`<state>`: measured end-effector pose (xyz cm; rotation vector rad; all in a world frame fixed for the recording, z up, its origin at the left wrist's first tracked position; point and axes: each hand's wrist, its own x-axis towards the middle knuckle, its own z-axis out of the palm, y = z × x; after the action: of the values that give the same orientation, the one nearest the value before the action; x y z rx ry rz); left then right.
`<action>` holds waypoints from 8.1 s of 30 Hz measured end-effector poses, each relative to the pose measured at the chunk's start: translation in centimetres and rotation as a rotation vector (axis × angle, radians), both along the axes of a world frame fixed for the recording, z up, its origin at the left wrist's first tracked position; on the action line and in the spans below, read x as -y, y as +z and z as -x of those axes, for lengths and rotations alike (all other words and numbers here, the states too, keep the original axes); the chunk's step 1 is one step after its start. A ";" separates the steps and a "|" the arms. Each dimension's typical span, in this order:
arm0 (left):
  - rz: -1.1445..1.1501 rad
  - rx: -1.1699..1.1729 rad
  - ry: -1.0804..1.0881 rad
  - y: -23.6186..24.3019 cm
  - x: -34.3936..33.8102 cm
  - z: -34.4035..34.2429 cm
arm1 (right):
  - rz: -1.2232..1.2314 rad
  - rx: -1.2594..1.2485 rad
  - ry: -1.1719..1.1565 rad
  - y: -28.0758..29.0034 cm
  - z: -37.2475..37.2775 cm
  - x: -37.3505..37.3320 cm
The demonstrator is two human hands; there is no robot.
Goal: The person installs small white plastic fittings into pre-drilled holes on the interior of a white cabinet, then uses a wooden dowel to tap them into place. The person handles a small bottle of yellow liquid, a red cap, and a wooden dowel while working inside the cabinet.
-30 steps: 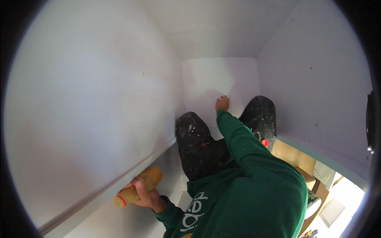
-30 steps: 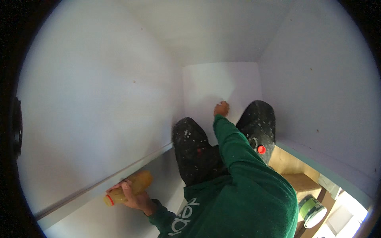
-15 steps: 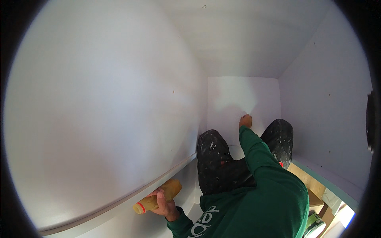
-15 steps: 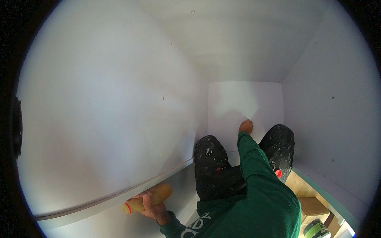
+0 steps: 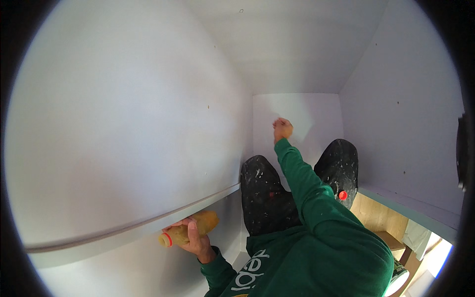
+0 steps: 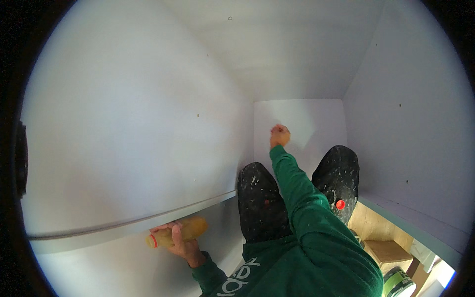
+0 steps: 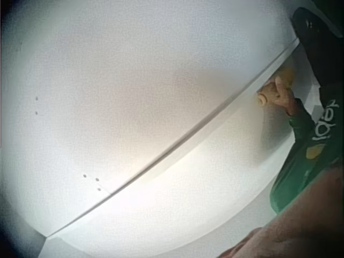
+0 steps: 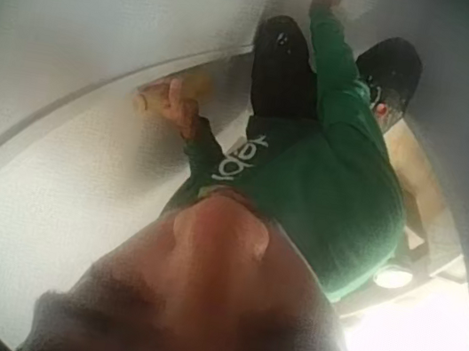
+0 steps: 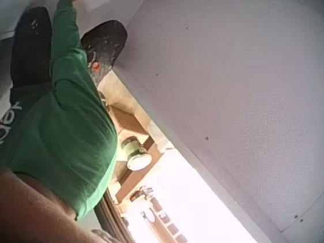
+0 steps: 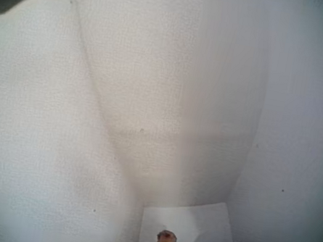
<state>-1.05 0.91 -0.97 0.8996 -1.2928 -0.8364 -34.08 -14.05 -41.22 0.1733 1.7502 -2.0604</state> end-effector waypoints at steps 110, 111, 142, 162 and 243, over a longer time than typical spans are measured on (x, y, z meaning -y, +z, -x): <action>-0.002 0.052 0.015 0.6 -0.3 -0.8 | 0.530 -0.398 0.800 31.3 -8.7 4.0; -0.008 0.047 0.016 0.6 -0.3 -0.8 | 0.533 -0.369 0.818 31.2 -8.6 4.1; 0.024 0.087 -0.018 1.0 0.0 -0.9 | 0.583 0.055 0.914 31.1 -8.2 3.7; -0.007 0.097 0.037 1.2 -0.3 -0.8 | 0.383 0.041 1.149 32.7 -5.5 4.9; -0.051 0.038 0.028 0.5 -0.7 -1.5 | 0.538 -0.090 1.063 30.8 -5.5 4.7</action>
<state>0.41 1.62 -0.45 0.9764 -1.2939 -0.8368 -28.58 -18.80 -10.43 -0.8321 0.8901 -1.5923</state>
